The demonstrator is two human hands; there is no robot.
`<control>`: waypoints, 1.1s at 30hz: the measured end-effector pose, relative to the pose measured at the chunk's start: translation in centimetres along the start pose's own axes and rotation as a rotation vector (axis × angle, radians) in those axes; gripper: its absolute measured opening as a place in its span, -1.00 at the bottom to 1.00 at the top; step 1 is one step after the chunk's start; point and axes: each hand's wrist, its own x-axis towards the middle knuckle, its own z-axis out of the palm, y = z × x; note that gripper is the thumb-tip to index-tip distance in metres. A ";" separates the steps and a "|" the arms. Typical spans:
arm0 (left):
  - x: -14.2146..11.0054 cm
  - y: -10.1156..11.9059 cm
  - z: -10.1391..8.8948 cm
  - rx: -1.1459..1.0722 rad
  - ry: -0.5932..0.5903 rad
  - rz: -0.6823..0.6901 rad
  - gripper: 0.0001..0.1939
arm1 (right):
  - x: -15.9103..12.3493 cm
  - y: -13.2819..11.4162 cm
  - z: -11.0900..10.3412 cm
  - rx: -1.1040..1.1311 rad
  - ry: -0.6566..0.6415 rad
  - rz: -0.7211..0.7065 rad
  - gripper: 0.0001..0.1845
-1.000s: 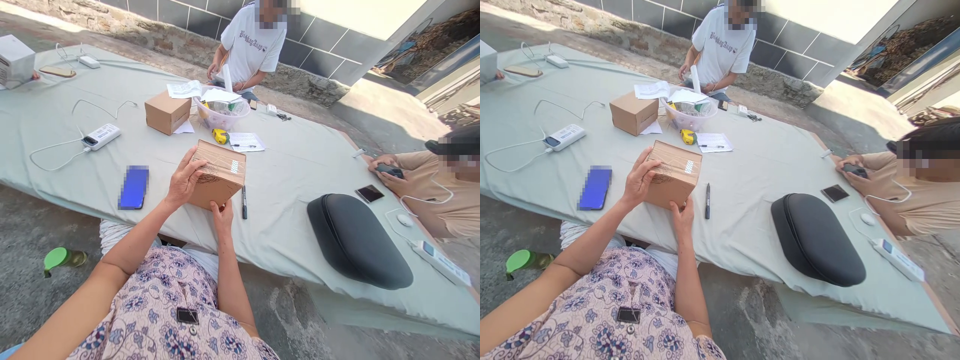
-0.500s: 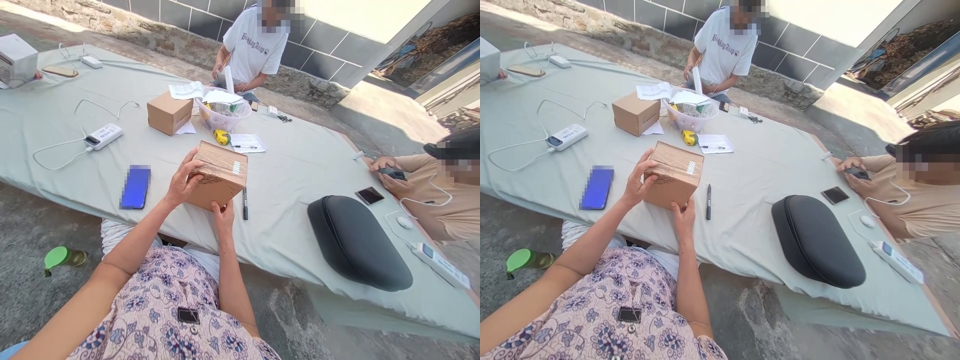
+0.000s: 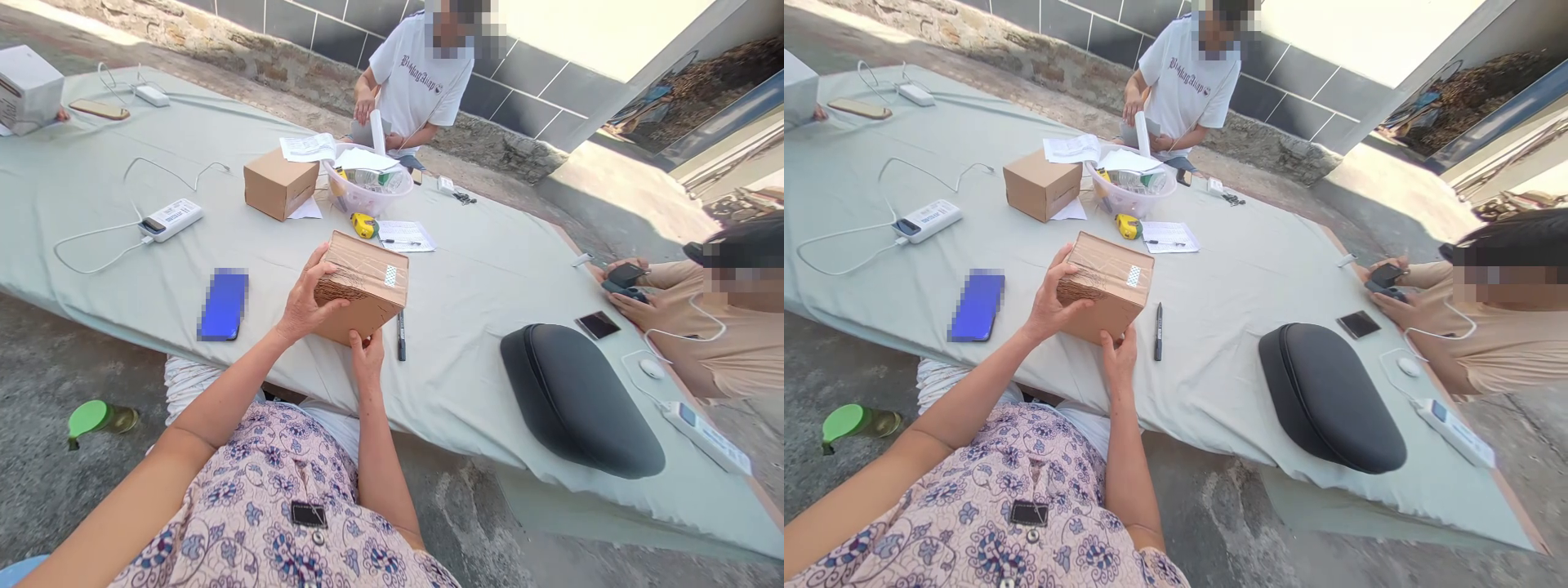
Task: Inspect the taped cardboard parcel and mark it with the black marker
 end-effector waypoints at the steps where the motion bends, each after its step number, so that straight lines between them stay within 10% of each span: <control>1: 0.0 0.1 0.0 -0.005 0.002 0.002 -0.45 | 0.0 0.0 -0.1 0.006 -0.010 -0.023 -0.25; 13: 0.0 -0.1 0.1 0.004 -0.014 -0.018 -0.39 | 5.9 1.4 -6.3 -0.447 0.246 -0.034 -0.57; 20: -0.1 -0.2 0.2 -0.012 0.006 0.014 -0.36 | 5.5 3.5 -6.0 -0.445 0.260 0.108 -0.71; 26: -0.1 -0.2 0.3 -0.022 0.008 0.002 -0.34 | 4.3 2.1 -5.9 -0.279 0.298 0.173 -0.55; 33: -0.3 -0.2 0.4 -0.032 0.001 -0.020 -0.32 | 1.8 -3.2 -6.7 0.541 0.335 0.194 -0.61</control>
